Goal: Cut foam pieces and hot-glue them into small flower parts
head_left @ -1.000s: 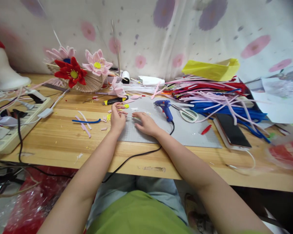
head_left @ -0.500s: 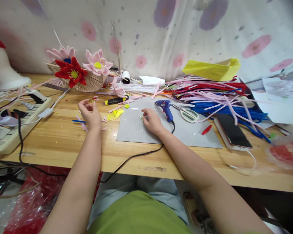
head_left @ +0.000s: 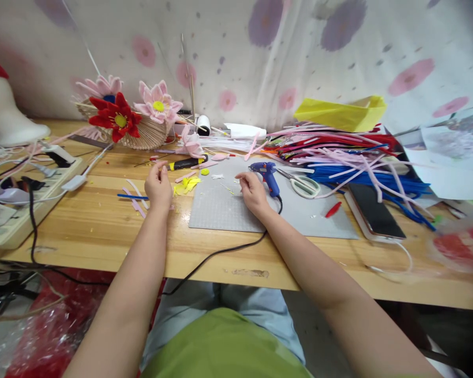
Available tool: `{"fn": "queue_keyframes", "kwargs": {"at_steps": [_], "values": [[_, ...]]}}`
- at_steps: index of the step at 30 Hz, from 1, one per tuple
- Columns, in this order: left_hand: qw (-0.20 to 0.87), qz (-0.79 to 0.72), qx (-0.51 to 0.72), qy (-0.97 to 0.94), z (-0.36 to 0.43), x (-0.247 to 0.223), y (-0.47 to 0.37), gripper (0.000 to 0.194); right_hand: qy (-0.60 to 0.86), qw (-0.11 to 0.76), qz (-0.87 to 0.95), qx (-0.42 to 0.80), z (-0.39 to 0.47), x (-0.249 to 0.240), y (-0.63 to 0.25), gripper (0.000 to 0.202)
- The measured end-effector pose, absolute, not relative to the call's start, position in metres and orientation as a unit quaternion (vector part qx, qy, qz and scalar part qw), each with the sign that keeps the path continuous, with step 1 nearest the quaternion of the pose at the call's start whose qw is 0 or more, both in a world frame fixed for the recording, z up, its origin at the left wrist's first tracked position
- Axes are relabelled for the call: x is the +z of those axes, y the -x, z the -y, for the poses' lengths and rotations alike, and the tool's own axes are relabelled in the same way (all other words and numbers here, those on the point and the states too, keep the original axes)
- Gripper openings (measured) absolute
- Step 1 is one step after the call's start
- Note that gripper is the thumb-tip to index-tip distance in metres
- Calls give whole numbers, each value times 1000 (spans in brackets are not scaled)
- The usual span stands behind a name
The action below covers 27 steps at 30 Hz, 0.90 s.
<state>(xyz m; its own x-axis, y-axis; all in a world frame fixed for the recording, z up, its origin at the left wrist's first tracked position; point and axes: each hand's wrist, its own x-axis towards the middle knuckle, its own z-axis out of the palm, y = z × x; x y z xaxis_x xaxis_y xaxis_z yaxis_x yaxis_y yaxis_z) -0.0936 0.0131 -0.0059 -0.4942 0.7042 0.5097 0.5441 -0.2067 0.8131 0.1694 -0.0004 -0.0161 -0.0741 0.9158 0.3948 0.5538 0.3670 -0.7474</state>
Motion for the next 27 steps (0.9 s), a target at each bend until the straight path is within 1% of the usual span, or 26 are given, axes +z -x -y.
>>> {"fn": "queue_keyframes", "kwargs": {"at_steps": [3,6,8,11,13,15,22,27], "values": [[56,-635,574,-514,-14,-8,92,27,532,435,701,191,1,-13,-171,21],[22,-613,534,-582,-10,-9,77,39,559,427,685,189,-2,-12,-173,18],[25,-569,468,-676,-4,-8,58,44,572,424,674,197,-4,-12,-176,18],[67,-475,340,-809,8,-7,25,55,585,424,662,198,-7,-12,-178,14],[70,-427,281,-857,13,-8,9,61,595,420,656,200,-8,-11,-180,12],[66,-411,244,-876,16,-8,1,62,600,417,651,206,-9,-11,-182,11],[73,-414,212,-882,15,-13,4,63,616,420,624,232,-10,-10,-186,11],[72,-428,226,-872,14,-17,-1,66,622,410,621,244,-11,-8,-186,11]]}}
